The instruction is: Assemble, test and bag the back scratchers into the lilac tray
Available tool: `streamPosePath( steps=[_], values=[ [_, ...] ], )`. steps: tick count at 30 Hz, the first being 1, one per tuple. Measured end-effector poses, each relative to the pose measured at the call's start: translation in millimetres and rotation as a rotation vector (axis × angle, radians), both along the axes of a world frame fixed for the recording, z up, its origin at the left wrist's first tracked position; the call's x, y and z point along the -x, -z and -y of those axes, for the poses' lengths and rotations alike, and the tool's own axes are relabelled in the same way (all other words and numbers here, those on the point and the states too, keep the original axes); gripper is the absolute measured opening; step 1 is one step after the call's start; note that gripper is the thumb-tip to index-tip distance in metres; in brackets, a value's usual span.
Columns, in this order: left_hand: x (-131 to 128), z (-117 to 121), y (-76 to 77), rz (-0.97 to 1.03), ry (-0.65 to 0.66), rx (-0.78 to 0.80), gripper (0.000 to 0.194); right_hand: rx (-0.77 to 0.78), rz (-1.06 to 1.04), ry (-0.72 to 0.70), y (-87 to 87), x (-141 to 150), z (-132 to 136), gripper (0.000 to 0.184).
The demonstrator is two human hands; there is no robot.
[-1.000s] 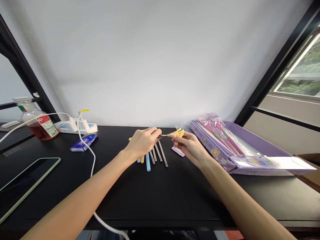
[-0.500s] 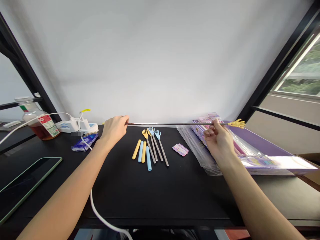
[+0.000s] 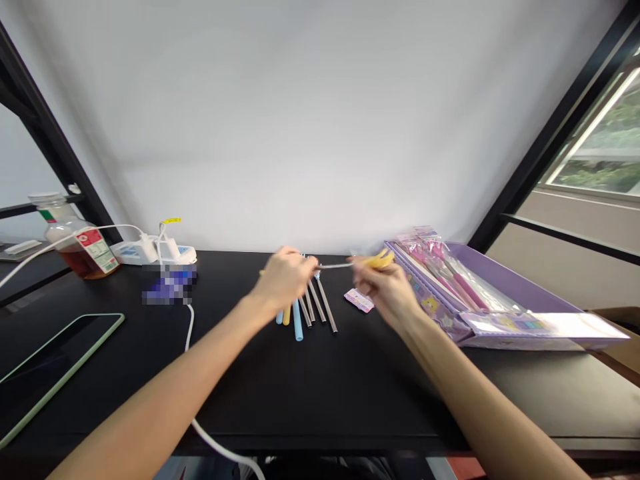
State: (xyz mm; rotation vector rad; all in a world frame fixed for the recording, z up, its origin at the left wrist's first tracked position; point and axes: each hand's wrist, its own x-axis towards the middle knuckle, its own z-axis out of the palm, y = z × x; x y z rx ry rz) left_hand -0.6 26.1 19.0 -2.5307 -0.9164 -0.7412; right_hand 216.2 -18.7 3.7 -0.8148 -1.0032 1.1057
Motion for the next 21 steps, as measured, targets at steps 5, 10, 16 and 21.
streamPosePath(
  steps=[5,10,16,21],
  values=[
    [-28.3,12.5,5.5,0.094,0.088,-0.084,0.026,-0.051,0.07,-0.06,7.2,27.5,2.2,0.03],
    [-12.3,7.5,1.8,0.249,0.061,-0.07,0.026,-0.095,-0.094,0.056,-0.4,7.0,-1.8,0.028],
    [-0.1,1.3,10.4,0.262,0.071,0.037,0.027,-0.118,-0.106,0.139,-7.3,-8.6,-0.4,0.03],
    [-0.5,5.7,10.0,0.285,0.063,0.153,0.031,-0.087,0.359,0.39,-14.2,-26.5,3.4,0.025]
  ],
)
